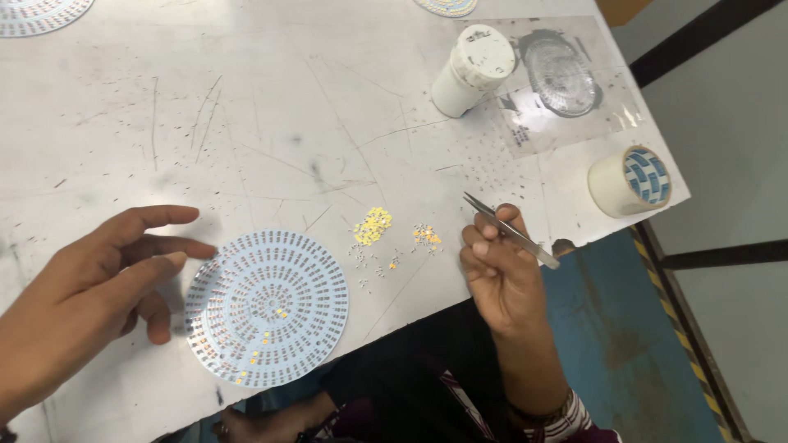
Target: The person uses tweezers to pick up small yellow LED components from a pile on the table and places them into designated spots on a circular LED board. The person occasionally uses their fingers to adjust the components on the board.
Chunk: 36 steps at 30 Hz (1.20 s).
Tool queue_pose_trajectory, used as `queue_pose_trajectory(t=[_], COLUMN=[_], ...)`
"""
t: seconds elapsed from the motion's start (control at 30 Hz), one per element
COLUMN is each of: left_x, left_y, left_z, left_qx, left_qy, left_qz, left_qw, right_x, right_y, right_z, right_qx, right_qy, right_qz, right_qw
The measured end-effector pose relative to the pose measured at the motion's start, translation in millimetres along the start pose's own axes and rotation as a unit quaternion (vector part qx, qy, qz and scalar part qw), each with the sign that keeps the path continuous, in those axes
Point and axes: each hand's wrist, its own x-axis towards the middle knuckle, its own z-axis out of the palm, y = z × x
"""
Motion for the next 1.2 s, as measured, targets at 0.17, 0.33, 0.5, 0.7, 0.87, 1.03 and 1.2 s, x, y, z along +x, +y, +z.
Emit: queue_pose_trajectory(t=[0.17, 0.33, 0.5, 0.7, 0.87, 1.03, 1.2], left_x=[-7.5, -13.1, -11.3, -5.2, -4.6, -5.3, -5.3], left_y=[-7.1, 2.2, 4.7, -4.0, -12.0, -15.6, -17.3], left_z=[-2.8, -1.3, 1.5, 0.1, -3.4, -3.3, -4.3], left_qx=[-0.008, -0.014, 0.014, 0.020, 0.007, 0.008, 0.012], left_qy=[-0.017, -0.004, 0.041, 0.044, 0.038, 0.039, 0.039], left_qz=[0.040, 0.044, 0.129, 0.158, 0.151, 0.144, 0.159], left_qw=[0.999, 0.999, 0.991, 0.986, 0.988, 0.989, 0.987], right_x=[-9.0, -18.3, -29.4, -23.6, -11.6, 1.5, 2.2], right_y=[3.6, 0.8, 10.5, 19.7, 22.3, 22.9, 24.8], right_z=[4.6, 0.9, 7.0, 21.2, 27.7, 31.4, 30.8], right_qx=[-0.095, -0.112, -0.232, -0.283, -0.431, -0.641, -0.653], right_qy=[-0.059, -0.153, -0.173, -0.223, -0.152, -0.274, -0.308], right_qz=[-0.033, -0.030, -0.015, -0.050, -0.175, -0.271, -0.256], right_qw=[0.993, 0.981, 0.957, 0.931, 0.872, 0.663, 0.643])
